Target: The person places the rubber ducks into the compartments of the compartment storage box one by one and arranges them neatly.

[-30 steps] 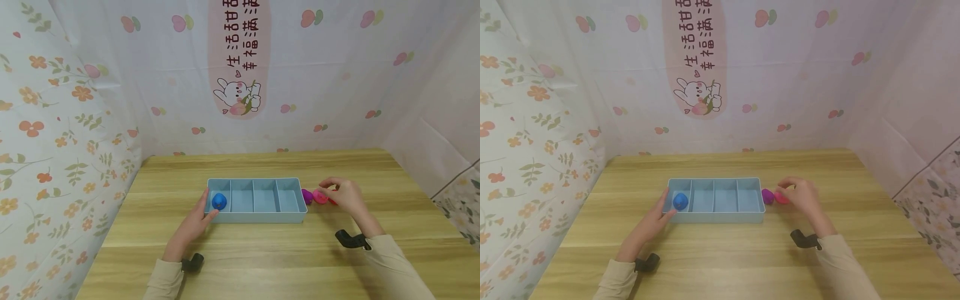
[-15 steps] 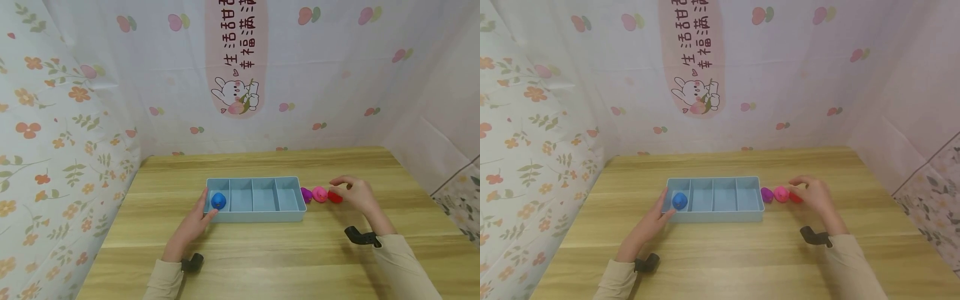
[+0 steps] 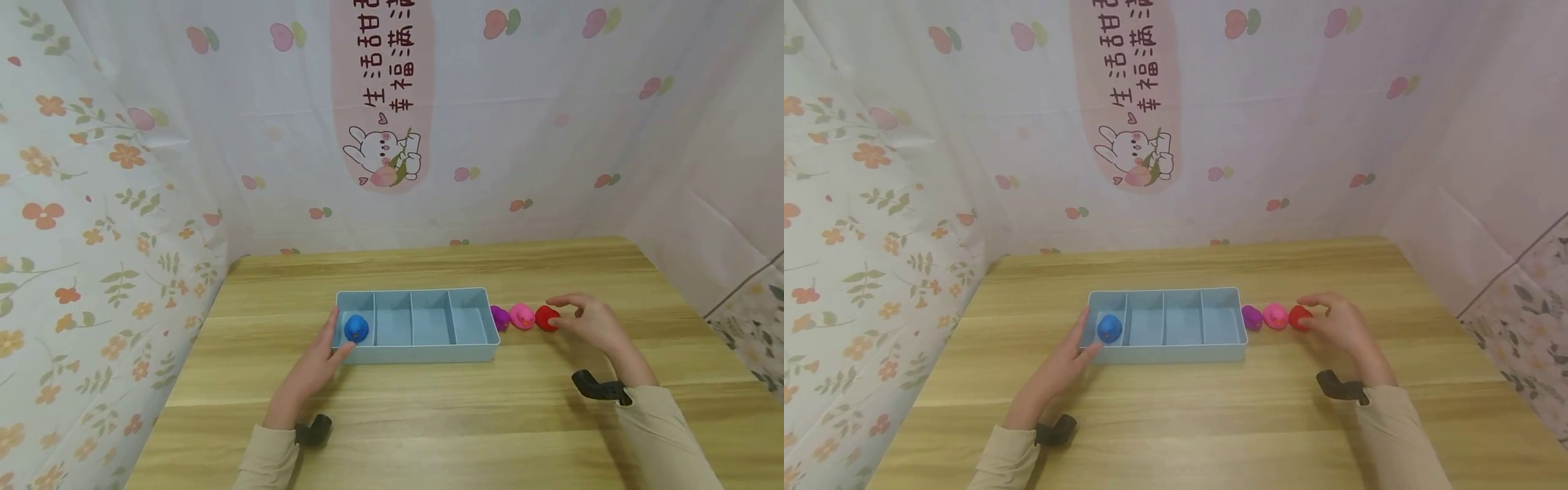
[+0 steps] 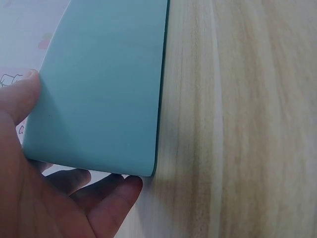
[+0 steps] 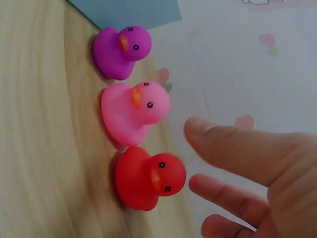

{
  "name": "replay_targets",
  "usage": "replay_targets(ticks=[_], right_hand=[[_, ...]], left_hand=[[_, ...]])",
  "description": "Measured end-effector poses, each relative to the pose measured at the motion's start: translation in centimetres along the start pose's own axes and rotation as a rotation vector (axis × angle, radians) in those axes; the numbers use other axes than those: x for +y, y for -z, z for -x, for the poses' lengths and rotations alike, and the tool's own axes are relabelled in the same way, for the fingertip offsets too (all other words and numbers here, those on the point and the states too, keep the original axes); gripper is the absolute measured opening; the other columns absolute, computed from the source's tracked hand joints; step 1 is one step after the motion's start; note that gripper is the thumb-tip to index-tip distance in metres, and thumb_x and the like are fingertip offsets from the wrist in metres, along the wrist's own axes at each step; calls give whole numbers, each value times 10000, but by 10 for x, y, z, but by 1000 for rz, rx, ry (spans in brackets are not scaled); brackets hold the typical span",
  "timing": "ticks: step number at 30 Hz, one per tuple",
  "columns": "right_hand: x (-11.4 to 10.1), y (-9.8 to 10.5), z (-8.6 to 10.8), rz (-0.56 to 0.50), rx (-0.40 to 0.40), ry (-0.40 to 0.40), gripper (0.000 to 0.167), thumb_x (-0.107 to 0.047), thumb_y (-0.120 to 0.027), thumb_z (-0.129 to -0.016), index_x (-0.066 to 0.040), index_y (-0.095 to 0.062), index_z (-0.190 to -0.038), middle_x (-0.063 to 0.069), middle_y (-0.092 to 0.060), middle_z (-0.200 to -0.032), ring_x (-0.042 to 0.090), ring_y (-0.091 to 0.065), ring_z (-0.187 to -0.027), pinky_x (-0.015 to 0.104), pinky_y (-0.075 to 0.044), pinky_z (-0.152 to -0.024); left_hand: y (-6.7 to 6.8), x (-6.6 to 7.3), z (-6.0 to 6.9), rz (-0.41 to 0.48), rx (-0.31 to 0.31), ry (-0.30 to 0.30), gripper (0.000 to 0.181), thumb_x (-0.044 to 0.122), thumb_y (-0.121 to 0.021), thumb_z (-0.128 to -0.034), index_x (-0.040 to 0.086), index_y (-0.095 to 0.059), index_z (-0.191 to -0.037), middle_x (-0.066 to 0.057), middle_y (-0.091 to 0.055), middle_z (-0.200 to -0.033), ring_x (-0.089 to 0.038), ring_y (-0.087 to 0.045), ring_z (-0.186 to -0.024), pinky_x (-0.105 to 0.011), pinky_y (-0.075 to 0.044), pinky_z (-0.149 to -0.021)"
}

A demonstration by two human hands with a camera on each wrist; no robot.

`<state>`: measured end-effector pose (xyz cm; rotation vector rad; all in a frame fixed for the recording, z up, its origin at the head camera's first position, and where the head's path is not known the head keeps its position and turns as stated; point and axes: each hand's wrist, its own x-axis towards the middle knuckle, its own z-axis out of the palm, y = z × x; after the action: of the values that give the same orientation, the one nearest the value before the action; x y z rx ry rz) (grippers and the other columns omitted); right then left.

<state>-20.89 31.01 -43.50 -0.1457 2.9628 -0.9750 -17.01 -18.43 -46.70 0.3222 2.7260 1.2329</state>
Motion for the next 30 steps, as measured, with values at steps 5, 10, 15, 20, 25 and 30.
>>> replay_targets(ticks=[5, 10, 15, 20, 25, 30], right_hand=[[12, -5, -2, -14, -24, 22, 493, -183, -727, -842, -17, -574, -1280, 275, -513, -1263, 295, -465, -885, 289, -393, -634], [26, -14, -5, -40, -13, 72, 531, -164, -751, -821, 3, -550, -1283, 262, -561, -1223, 234, -485, -824, 257, -403, -630], [34, -20, -6, -81, -7, 95, 541, -133, -752, -816, 25, -533, -1284, 265, -575, -1200, 233, -482, -829, 234, -391, -625], [38, -23, -9, -90, -12, 71, 514, -148, -745, -826, 10, -543, -1271, 253, -583, -1149, 216, -486, -812, 244, -396, -606], [41, -27, -10, -93, -5, 37, 489, -163, -741, -833, 5, -562, -1255, 229, -590, -1078, 163, -459, -751, 240, -392, -567], [43, -31, -11, -71, 20, 28, 471, -163, -737, -835, 6, -572, -1243, 219, -597, -1049, 175, -483, -769, 250, -400, -599]], left_hand=[[0, -1, 0, -5, 3, 0, 787, 341, -518, -986, 121, -13, -1548, -140, -93, -1604, -350, -146, -1459, -526, -179, -1163], [0, -1, 0, -7, 2, 7, 790, 342, -520, -984, 125, -10, -1548, -133, -91, -1605, -345, -147, -1460, -519, -178, -1164], [0, -1, 0, -5, -1, 9, 788, 341, -518, -985, 134, -8, -1549, -122, -89, -1607, -338, -147, -1462, -518, -177, -1166], [-1, -2, -1, -8, -1, 13, 788, 358, -513, -985, 149, -4, -1550, -120, -92, -1608, -335, -148, -1462, -515, -178, -1166], [-1, -2, -2, -14, -1, 2, 784, 357, -508, -988, 136, -6, -1549, -127, -94, -1605, -335, -148, -1461, -510, -177, -1168], [-1, -3, -1, -12, -4, 8, 780, 351, -506, -990, 132, -7, -1549, -119, -86, -1608, -329, -141, -1464, -509, -174, -1170]])
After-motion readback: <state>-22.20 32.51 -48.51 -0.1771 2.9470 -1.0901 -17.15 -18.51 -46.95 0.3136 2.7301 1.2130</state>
